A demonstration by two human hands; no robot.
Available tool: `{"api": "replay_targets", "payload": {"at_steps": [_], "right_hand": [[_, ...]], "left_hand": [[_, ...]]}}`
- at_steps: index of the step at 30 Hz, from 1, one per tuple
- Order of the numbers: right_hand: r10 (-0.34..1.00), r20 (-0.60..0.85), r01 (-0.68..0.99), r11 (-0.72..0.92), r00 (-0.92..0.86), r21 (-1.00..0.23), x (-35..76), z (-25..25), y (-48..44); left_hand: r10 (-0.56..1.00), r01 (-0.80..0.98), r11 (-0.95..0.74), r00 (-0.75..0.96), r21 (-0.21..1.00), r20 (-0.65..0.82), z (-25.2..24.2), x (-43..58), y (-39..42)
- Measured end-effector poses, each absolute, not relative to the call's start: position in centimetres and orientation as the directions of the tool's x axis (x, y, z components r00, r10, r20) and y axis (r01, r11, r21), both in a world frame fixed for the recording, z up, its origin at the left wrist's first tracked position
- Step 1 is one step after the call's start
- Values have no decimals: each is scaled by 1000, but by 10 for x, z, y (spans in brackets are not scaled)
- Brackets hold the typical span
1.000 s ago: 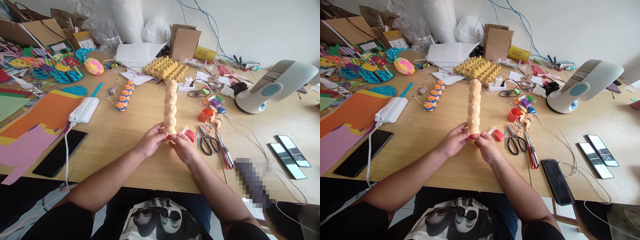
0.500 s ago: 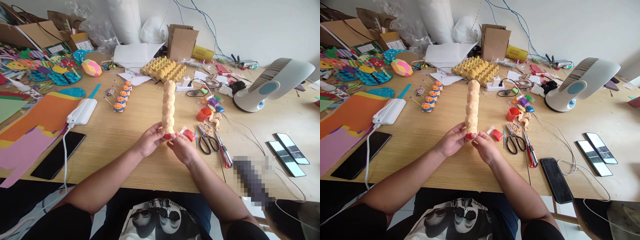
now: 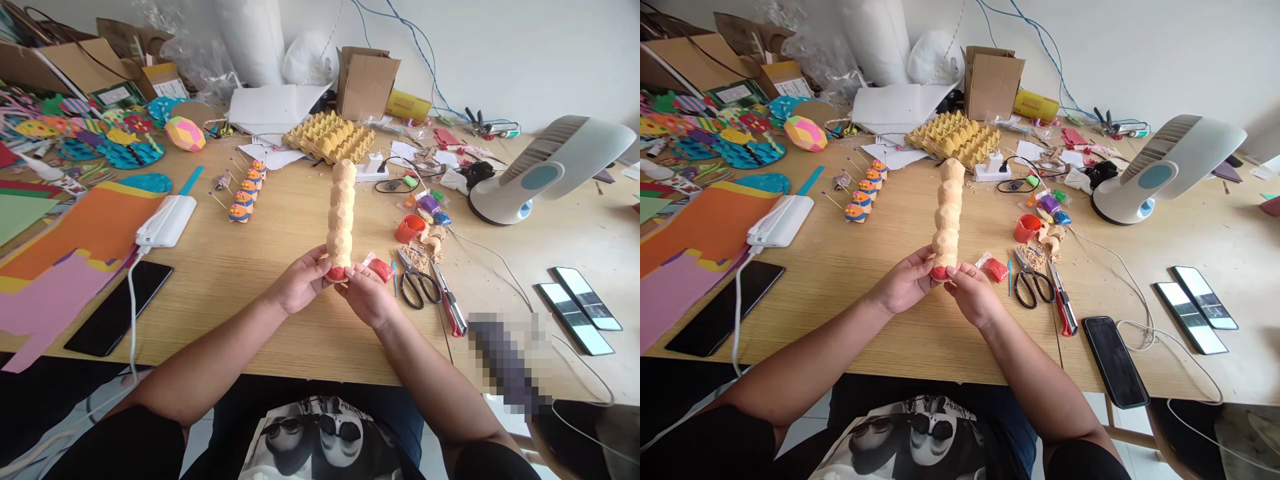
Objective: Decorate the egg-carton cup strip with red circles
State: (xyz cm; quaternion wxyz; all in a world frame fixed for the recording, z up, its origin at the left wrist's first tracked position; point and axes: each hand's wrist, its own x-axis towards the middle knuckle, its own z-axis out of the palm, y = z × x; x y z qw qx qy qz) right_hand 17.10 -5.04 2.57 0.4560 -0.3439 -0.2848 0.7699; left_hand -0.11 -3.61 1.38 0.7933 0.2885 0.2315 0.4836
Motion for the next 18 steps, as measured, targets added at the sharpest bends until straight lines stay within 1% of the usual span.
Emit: {"api": "replay_targets", "payload": {"at_steps": [6,18], "right_hand": [[885,-265,-520,-443,-383,-730,172,27,-50],[905,-239,-491,-397,-353,-776,170,24,-51]], "left_hand": [[897,-649,371,434,665,-76,11,-1,-36],[901,-662,376,426,648,-88,9,-2,-36]]}}
